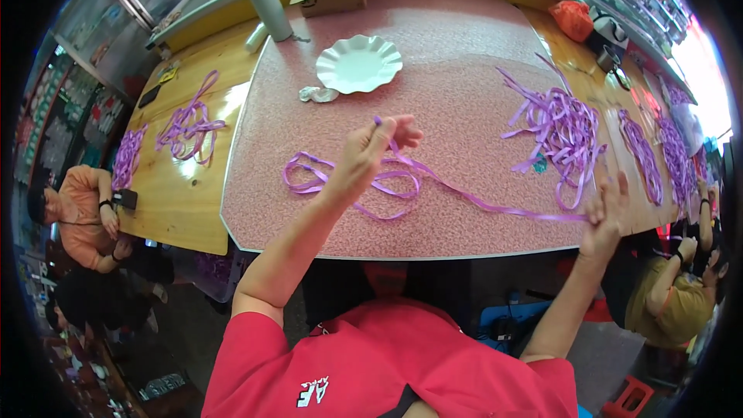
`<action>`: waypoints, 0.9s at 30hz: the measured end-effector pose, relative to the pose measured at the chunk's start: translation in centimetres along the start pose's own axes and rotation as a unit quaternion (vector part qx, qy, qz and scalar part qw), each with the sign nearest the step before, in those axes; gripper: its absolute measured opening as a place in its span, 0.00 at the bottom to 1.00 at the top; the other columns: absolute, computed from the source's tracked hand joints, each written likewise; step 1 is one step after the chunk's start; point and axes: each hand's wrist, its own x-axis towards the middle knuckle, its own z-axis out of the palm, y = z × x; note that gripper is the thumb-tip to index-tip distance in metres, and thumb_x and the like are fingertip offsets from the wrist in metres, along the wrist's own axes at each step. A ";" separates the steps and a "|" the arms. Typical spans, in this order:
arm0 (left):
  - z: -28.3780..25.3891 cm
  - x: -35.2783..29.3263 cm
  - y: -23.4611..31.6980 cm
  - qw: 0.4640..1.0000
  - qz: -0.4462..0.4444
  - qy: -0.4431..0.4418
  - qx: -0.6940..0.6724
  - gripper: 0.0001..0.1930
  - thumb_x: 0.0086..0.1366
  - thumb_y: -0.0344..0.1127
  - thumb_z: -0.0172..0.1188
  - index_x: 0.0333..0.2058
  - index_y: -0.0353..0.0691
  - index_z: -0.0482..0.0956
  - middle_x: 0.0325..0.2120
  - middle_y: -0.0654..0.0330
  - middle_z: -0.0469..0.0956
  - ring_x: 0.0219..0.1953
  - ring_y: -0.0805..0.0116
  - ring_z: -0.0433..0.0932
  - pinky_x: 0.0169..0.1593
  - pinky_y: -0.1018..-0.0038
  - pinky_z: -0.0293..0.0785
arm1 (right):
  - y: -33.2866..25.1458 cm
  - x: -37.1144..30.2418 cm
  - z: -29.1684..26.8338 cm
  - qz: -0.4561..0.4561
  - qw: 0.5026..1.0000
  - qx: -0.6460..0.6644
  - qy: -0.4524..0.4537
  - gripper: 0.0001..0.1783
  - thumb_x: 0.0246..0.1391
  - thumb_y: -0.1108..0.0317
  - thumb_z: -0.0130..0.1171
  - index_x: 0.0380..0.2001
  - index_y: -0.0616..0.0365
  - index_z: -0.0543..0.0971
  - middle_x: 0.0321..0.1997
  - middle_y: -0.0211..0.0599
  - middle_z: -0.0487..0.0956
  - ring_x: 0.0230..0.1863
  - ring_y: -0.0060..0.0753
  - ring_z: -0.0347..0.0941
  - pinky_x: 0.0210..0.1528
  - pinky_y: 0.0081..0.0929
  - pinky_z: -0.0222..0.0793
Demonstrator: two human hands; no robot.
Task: The person is tying knots or loops into purple ribbons at a factory workbench.
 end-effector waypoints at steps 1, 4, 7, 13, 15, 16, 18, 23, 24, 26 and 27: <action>0.9 -0.3 0.1 0.998 0.020 -0.045 0.035 0.23 0.77 0.45 0.40 0.55 0.30 0.73 0.44 0.50 0.81 0.46 0.62 0.80 0.53 0.70 0.76 | 0.2 -0.5 2.8 -0.010 0.998 -0.050 -0.039 0.19 0.63 0.73 0.55 0.57 0.58 0.72 0.39 0.32 0.77 0.21 0.12 0.58 0.21 0.12 0.53; 2.7 -1.1 1.1 0.993 0.021 -0.091 0.070 0.23 0.77 0.43 0.40 0.54 0.29 0.73 0.42 0.52 0.82 0.45 0.66 0.81 0.52 0.71 0.74 | 1.5 -2.5 9.3 -0.047 0.961 -0.206 -0.180 0.15 0.61 0.76 0.56 0.51 0.58 0.78 0.37 0.30 0.78 0.23 0.08 0.59 0.23 0.10 0.52; 3.6 -1.6 1.6 0.982 0.017 -0.135 0.131 0.22 0.77 0.43 0.41 0.55 0.30 0.74 0.39 0.55 0.83 0.44 0.68 0.81 0.52 0.72 0.74 | 2.4 -3.5 15.2 -0.133 0.903 -0.268 -0.308 0.11 0.59 0.80 0.56 0.44 0.62 0.81 0.37 0.30 0.77 0.27 0.11 0.64 0.27 0.09 0.56; 4.6 -2.1 3.0 0.944 0.050 -0.172 0.278 0.16 0.75 0.38 0.46 0.42 0.30 0.76 0.27 0.46 0.79 0.32 0.60 0.82 0.35 0.65 0.73 | 3.6 -4.5 18.6 -0.064 0.849 -0.347 -0.395 0.09 0.56 0.78 0.61 0.41 0.63 0.82 0.35 0.31 0.77 0.34 0.18 0.72 0.31 0.13 0.63; 4.6 -2.2 2.7 0.934 0.079 -0.173 0.302 0.13 0.73 0.36 0.48 0.37 0.29 0.74 0.24 0.43 0.74 0.29 0.55 0.80 0.31 0.61 0.69 | 4.3 -4.6 18.4 -0.034 0.850 -0.339 -0.402 0.08 0.56 0.77 0.62 0.40 0.63 0.82 0.35 0.31 0.77 0.35 0.18 0.73 0.33 0.14 0.65; 4.6 -2.1 2.6 0.934 0.078 -0.172 0.303 0.13 0.73 0.36 0.48 0.37 0.29 0.74 0.24 0.43 0.74 0.29 0.55 0.80 0.31 0.61 0.69 | 4.5 -4.6 18.2 -0.012 0.860 -0.318 -0.399 0.08 0.56 0.76 0.63 0.40 0.63 0.83 0.36 0.32 0.77 0.35 0.18 0.73 0.34 0.14 0.66; 4.5 -1.8 2.4 0.929 0.154 -0.184 0.281 0.11 0.71 0.34 0.53 0.39 0.30 0.76 0.27 0.46 0.77 0.32 0.58 0.81 0.35 0.63 0.72 | 4.9 -4.7 17.9 0.011 0.869 -0.296 -0.395 0.07 0.57 0.75 0.63 0.39 0.63 0.83 0.36 0.32 0.77 0.35 0.18 0.73 0.35 0.15 0.67; 5.7 -2.6 1.4 0.983 0.103 -0.073 0.136 0.11 0.69 0.35 0.58 0.43 0.32 0.77 0.35 0.55 0.81 0.36 0.68 0.79 0.39 0.71 0.75 | 6.0 -5.0 17.3 0.008 0.921 -0.214 -0.325 0.07 0.59 0.74 0.62 0.40 0.63 0.82 0.37 0.30 0.77 0.36 0.17 0.73 0.38 0.16 0.70; 5.9 -2.8 1.3 0.998 0.036 -0.052 0.010 0.12 0.69 0.36 0.59 0.44 0.33 0.77 0.38 0.58 0.81 0.37 0.72 0.78 0.41 0.74 0.75 | 6.1 -5.0 17.3 0.008 0.922 -0.214 -0.323 0.07 0.59 0.74 0.62 0.40 0.63 0.82 0.37 0.30 0.77 0.36 0.17 0.73 0.38 0.16 0.70; 6.1 -3.3 1.5 0.996 -0.016 -0.061 -0.066 0.12 0.69 0.36 0.59 0.45 0.34 0.76 0.38 0.60 0.80 0.36 0.75 0.77 0.39 0.76 0.74 | 6.3 -5.1 17.2 0.041 0.926 -0.225 -0.299 0.07 0.60 0.72 0.61 0.40 0.62 0.82 0.38 0.28 0.78 0.37 0.16 0.72 0.39 0.15 0.69; 6.2 -3.4 1.7 0.985 -0.067 -0.068 -0.141 0.13 0.69 0.36 0.60 0.46 0.34 0.76 0.38 0.61 0.80 0.36 0.79 0.75 0.38 0.79 0.72 | 6.4 -5.1 17.1 0.041 0.927 -0.226 -0.298 0.07 0.60 0.72 0.61 0.40 0.62 0.82 0.38 0.28 0.78 0.37 0.16 0.72 0.39 0.15 0.69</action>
